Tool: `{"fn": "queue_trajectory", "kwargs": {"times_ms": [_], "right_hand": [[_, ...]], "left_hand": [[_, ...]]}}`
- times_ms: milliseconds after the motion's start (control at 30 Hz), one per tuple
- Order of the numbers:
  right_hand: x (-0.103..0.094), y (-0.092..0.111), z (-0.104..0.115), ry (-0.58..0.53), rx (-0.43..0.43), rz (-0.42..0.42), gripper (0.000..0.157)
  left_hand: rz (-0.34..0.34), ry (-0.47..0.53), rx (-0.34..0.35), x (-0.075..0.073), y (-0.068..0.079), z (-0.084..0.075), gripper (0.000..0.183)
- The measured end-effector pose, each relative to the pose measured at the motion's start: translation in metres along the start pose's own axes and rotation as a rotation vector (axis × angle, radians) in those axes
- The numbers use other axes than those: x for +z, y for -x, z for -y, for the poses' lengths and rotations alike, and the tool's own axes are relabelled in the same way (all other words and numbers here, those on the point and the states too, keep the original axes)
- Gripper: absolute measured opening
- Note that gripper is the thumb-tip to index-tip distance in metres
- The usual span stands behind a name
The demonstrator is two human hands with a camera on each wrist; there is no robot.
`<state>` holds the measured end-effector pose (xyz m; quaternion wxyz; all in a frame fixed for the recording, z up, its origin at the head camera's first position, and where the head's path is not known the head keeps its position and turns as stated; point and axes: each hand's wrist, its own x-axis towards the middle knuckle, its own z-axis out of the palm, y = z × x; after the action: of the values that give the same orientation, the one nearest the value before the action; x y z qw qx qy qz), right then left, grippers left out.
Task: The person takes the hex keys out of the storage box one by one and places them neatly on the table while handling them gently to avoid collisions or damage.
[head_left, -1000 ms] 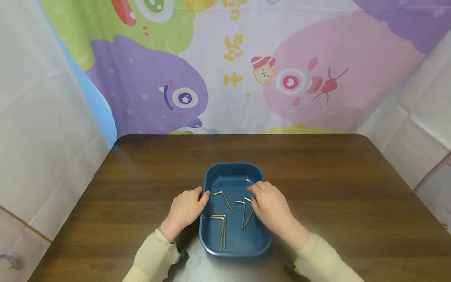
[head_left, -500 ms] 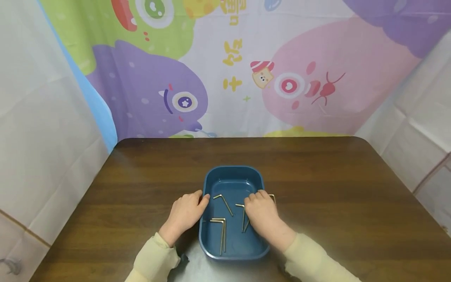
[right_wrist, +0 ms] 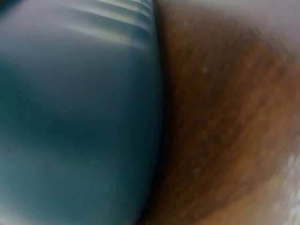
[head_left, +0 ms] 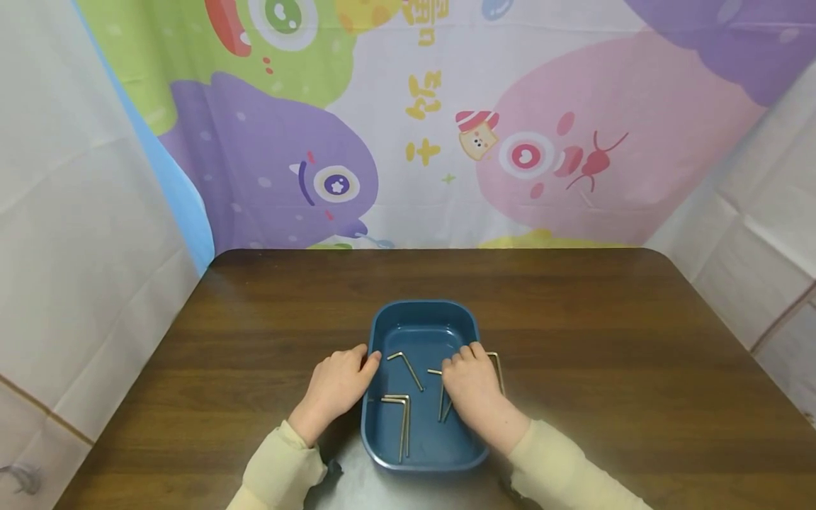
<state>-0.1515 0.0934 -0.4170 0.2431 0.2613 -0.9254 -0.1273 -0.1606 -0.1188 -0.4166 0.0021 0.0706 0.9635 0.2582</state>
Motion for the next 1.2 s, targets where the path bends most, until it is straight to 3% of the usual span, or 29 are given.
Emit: {"fn": "queue_trajectory", "kwargs": {"times_ms": [433, 767, 1200], "right_hand": [[-0.001, -0.002, 0.0, -0.031, -0.009, 0.166, 0.012], [-0.001, 0.0, -0.004, -0.049, -0.048, 0.12, 0.011], [-0.007, 0.006, -0.01, -0.225, -0.078, 0.102, 0.009]], "left_hand": [[-0.015, -0.016, 0.01, 0.001, 0.001, 0.001, 0.034], [-0.012, -0.005, 0.004, 0.002, 0.0, 0.001, 0.033], [-0.012, -0.003, 0.005, 0.0, 0.001, -0.001, 0.033]]}}
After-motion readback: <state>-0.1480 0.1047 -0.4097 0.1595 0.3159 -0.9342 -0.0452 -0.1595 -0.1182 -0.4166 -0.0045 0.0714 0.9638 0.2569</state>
